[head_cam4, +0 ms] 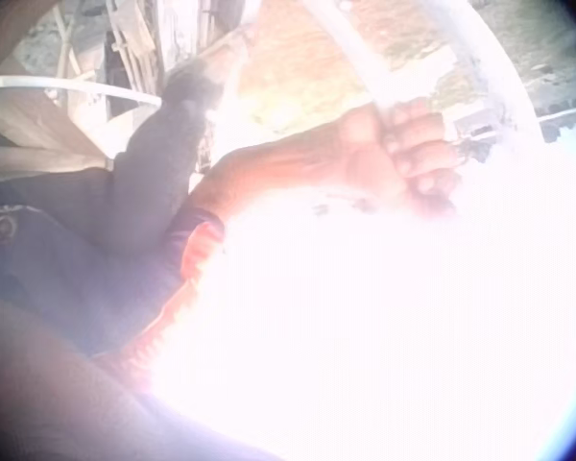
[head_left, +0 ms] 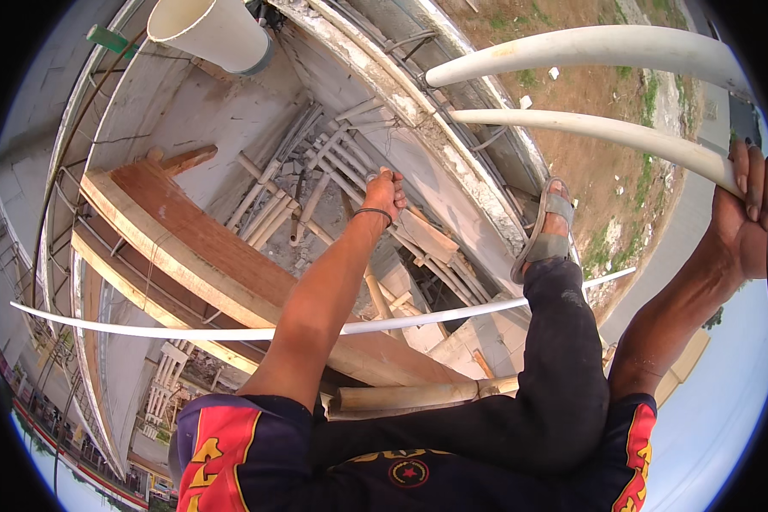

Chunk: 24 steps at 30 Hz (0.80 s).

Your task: The person secures a white PVC pipe to a metal frame using zip ties. They wrap the zip ties around the pipe and frame, pull them tight, and adjust the pipe's position. The person then handles additional PVC pipes and zip ties, preparing for further installation.

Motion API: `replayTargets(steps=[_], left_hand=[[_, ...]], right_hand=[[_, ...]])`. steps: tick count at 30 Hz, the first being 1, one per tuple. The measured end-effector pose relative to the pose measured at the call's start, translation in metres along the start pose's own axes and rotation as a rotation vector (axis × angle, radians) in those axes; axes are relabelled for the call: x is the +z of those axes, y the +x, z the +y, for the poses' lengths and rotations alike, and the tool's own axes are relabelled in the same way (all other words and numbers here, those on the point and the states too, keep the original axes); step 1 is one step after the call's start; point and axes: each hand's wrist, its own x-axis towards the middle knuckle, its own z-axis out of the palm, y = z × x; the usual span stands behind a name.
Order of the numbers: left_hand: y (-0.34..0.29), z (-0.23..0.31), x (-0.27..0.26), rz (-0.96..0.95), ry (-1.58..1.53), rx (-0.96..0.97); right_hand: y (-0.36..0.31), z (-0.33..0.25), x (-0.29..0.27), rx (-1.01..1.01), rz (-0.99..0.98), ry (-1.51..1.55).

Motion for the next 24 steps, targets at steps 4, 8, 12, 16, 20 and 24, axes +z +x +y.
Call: replayTargets(steps=[4, 8, 12, 16, 20, 24], left_hand=[[0.001, -0.009, 0.005, 0.037, 0.015, -0.001], [0.001, -0.010, 0.014, 0.009, 0.024, 0.019], [-0.006, -0.005, 0.013, -0.041, 0.074, 0.031], [-0.011, -0.025, 0.018, -0.014, 0.152, -0.018], [-0.017, -0.038, 0.016, 0.015, 0.152, 0.088], [-0.055, -0.058, 0.028, 0.173, 0.523, 0.858]], right_hand=[[-0.029, 0.054, 0.027, -0.035, -0.152, 0.021], [-0.021, 0.046, 0.028, 0.004, -0.061, -0.020], [0.008, 0.022, 0.005, 0.061, -0.021, 0.032], [-0.021, 0.078, 0.018, 0.008, -0.156, -0.021], [-0.016, 0.100, 0.043, -0.039, -0.101, -0.087], [0.020, 0.035, 0.016, 0.002, -0.152, 0.126]])
